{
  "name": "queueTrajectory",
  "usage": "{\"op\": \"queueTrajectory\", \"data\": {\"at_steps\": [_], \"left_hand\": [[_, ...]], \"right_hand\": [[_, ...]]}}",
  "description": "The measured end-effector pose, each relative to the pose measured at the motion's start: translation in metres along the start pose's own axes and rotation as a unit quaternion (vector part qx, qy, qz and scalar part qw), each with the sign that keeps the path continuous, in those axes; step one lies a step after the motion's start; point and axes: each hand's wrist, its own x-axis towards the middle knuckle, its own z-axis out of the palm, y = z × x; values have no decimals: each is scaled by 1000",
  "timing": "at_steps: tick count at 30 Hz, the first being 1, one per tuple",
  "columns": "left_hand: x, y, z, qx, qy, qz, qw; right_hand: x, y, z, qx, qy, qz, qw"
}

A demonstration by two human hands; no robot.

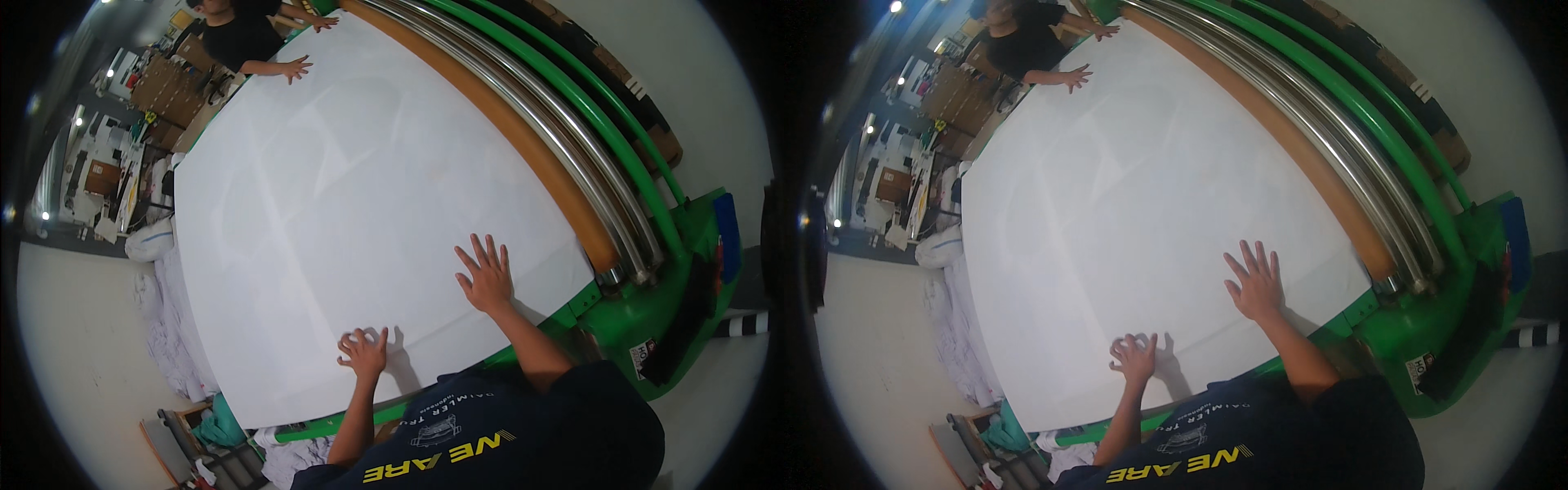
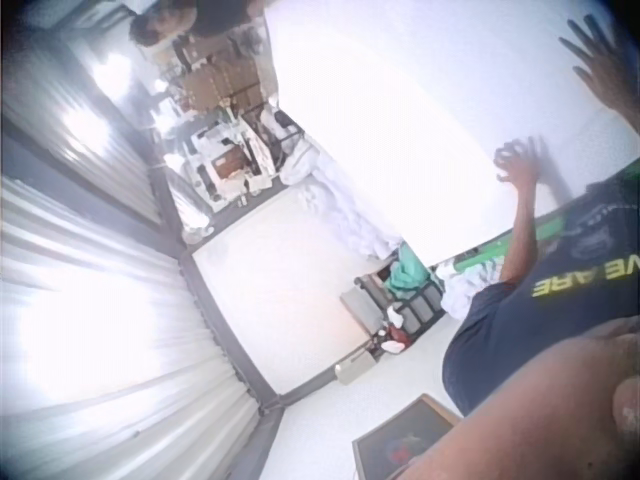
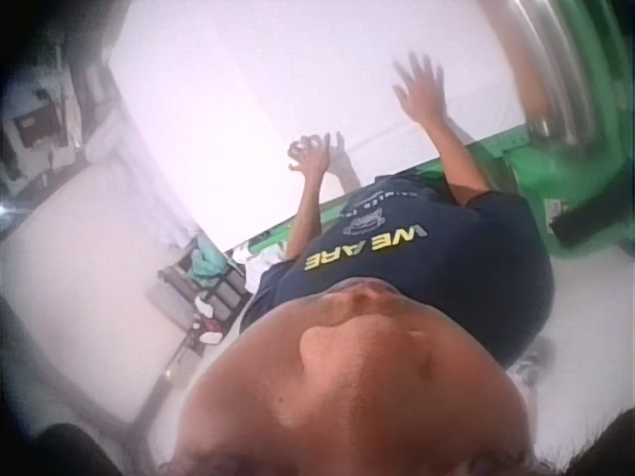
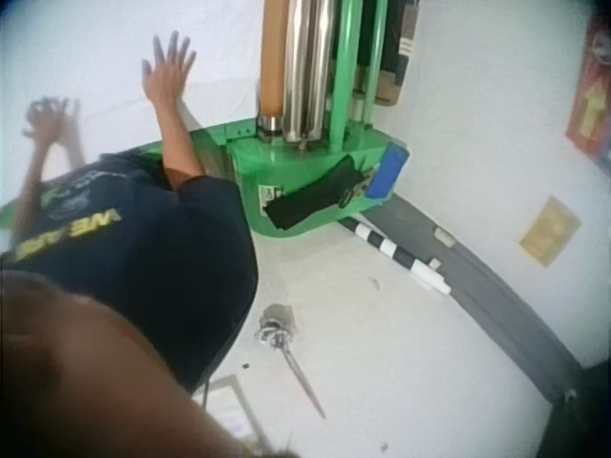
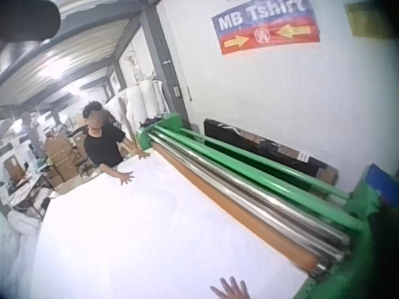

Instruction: The person smooths a large white fabric sheet over a green roller machine, uses shears to cut the end of the fabric, and then applies tape to a smaller roller underneath to secure a printed sheet.

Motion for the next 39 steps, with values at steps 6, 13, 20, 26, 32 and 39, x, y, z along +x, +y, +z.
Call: {"op": "queueTrajectory", "data": {"at_steps": [6, 13, 20, 26, 32, 39], "left_hand": [[183, 143, -55, -47, 112, 182, 976], [307, 293, -96, -12, 133, 240, 962], [311, 311, -92, 22, 140, 234, 962], [313, 312, -89, 29, 142, 232, 962], [319, 309, -85, 24, 157, 239, 958], [316, 313, -83, 25, 154, 240, 958]], "right_hand": [[2, 2, -7, -8, -10, -2, 1000], [10, 4, -10, 10, -42, 11, 999], [13, 7, -3, 20, -70, 33, 997], [14, 9, -3, 27, -70, 32, 997], [15, 11, -7, 46, -62, 33, 996], [13, 13, -7, 66, -51, 39, 996]]}}
